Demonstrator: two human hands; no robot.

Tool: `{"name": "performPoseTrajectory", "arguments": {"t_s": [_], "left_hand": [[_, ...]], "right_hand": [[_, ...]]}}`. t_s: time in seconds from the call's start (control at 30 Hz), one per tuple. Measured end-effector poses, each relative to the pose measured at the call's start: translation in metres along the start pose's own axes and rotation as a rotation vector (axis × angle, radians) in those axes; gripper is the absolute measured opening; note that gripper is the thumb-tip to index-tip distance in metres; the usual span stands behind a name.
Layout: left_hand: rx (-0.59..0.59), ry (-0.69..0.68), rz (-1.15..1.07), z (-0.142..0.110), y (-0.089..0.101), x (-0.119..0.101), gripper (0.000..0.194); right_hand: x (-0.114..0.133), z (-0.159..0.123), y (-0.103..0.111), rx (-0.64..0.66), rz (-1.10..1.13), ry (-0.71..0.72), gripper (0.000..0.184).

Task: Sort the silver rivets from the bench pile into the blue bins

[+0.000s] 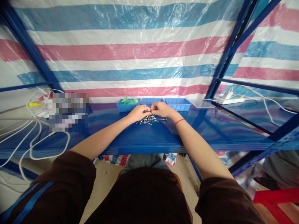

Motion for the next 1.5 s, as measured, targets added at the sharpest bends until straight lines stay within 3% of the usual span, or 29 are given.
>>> {"name": "performPoseTrajectory", "arguments": {"t_s": [0.17,0.3,0.63,0.83,1.03,1.23,1.5], "left_hand": [[-0.031,0.072,-0.112,0.003,0.004,0.011,0.029],[-0.019,0.113,-0.25,0.003,-0.001,0.015,0.031],[0.038,0.125,-0.321,0.005,-0.011,0.016,0.031],[0.069,0.124,-0.345,0.004,-0.015,0.015,0.03],[-0.021,0.114,-0.5,0.006,-0.012,0.016,0.027],[-0.03,0.106,-0.493,0.006,-0.012,0.017,0.026],[-0.228,0.183,-0.432,0.002,0.013,0.02,0.019]], "right_hand": [[0.005,0.0,0.012,-0.177,0.403,-0.003,0.016],[0.002,-0.003,0.015,-0.211,0.513,-0.066,0.019],[0.006,-0.002,0.017,-0.221,0.471,-0.001,0.019],[0.01,-0.002,0.016,-0.228,0.327,0.069,0.019],[0.02,-0.006,0.023,-0.286,0.246,0.095,0.015],[0.028,-0.008,0.025,-0.31,0.183,0.147,0.012],[0.03,-0.009,0.031,-0.346,0.008,0.141,0.007]]}}
Point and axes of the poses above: each hand's wrist, its own z-axis towards the middle knuckle, its own y-axis out of the back of the hand, x = y × z, the point moved 9 cm from there along z, towards the middle knuckle, and after that the axes turned 9 degrees about z, right-handed, at the moved point
